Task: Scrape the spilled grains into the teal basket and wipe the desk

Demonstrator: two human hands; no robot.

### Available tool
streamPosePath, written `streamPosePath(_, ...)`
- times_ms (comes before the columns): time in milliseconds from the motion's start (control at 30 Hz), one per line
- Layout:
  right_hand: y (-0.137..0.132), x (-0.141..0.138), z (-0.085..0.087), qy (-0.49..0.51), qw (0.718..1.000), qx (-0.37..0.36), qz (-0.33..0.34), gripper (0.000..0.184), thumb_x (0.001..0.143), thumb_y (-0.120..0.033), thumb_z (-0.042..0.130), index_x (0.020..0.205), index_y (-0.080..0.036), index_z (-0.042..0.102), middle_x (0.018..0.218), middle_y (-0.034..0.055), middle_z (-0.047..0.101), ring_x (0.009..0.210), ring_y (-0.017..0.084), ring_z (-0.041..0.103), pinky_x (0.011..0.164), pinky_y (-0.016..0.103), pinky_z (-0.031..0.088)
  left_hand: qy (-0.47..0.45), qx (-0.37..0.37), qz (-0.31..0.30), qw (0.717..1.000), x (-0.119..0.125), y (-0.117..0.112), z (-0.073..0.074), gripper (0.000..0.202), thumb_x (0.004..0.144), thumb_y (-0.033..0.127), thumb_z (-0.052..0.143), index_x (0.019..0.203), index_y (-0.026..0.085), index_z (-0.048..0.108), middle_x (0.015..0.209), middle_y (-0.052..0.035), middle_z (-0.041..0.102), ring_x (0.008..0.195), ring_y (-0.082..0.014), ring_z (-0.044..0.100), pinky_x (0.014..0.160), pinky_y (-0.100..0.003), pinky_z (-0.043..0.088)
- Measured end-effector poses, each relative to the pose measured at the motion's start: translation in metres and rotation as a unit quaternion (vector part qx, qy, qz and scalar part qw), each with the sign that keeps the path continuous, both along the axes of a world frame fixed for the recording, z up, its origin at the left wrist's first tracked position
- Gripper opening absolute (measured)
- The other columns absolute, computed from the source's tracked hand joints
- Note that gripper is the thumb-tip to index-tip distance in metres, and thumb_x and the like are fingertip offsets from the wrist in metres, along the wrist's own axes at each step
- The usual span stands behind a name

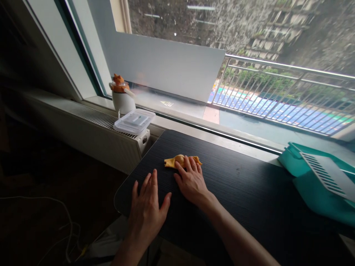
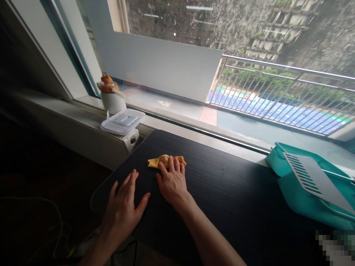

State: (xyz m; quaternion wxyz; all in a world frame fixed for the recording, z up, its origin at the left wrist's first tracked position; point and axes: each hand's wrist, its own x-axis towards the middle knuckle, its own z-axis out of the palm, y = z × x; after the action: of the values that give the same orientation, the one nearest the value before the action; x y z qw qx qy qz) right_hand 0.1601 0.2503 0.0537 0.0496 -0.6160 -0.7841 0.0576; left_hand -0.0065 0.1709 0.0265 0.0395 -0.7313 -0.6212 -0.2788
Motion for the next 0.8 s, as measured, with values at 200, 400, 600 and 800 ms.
streamPosePath(200,0.045,0.035,0.01,-0.02,0.988,0.0,-0.151,0.049,0.096,-0.042,0.029,0.141,-0.026,0.04,0.151,0.0091,0.03,0.139,0.033,0.021,0.109,0.051,0.021,-0.041,-0.002,-0.007,0.999,-0.001,-0.001,-0.002,0.064,0.09,0.032,0.048,0.145,0.012,0.022,0.137,-0.0188,0.05,0.129,-0.0304,0.044,0.108,-0.057,0.026)
streamPosePath(400,0.019,0.019,0.012,0.029,0.998,0.039,-0.032,0.045,0.093,-0.029,0.034,0.136,-0.024,0.046,0.145,0.0087,0.038,0.131,0.026,0.038,0.107,0.038,0.03,-0.209,-0.043,0.005,0.977,-0.003,0.025,0.021,0.053,0.091,0.033,0.041,0.14,0.014,0.035,0.135,-0.0165,0.053,0.125,-0.0257,0.051,0.104,-0.049,0.04)
streamPosePath(600,0.006,0.048,0.034,0.163,0.986,-0.001,0.031,0.063,0.086,-0.009,0.03,0.148,-0.008,0.019,0.154,0.0154,0.024,0.135,0.022,0.036,0.106,0.034,0.036,-0.15,-0.045,-0.062,0.986,0.05,0.062,0.046,0.048,0.091,0.019,0.033,0.137,0.009,0.042,0.141,-0.0145,0.048,0.131,-0.0215,0.044,0.108,-0.039,0.038)
streamPosePath(800,-0.048,0.125,0.043,0.187,0.98,0.045,-0.056,0.052,0.087,-0.015,0.029,0.136,-0.016,0.046,0.152,0.0096,0.029,0.132,0.02,0.041,0.106,0.033,0.037,-0.032,-0.123,-0.109,0.986,0.097,0.087,0.029,0.043,0.089,0.037,0.048,0.128,0.022,0.056,0.14,-0.0125,0.049,0.134,-0.0376,0.036,0.106,-0.065,0.025)
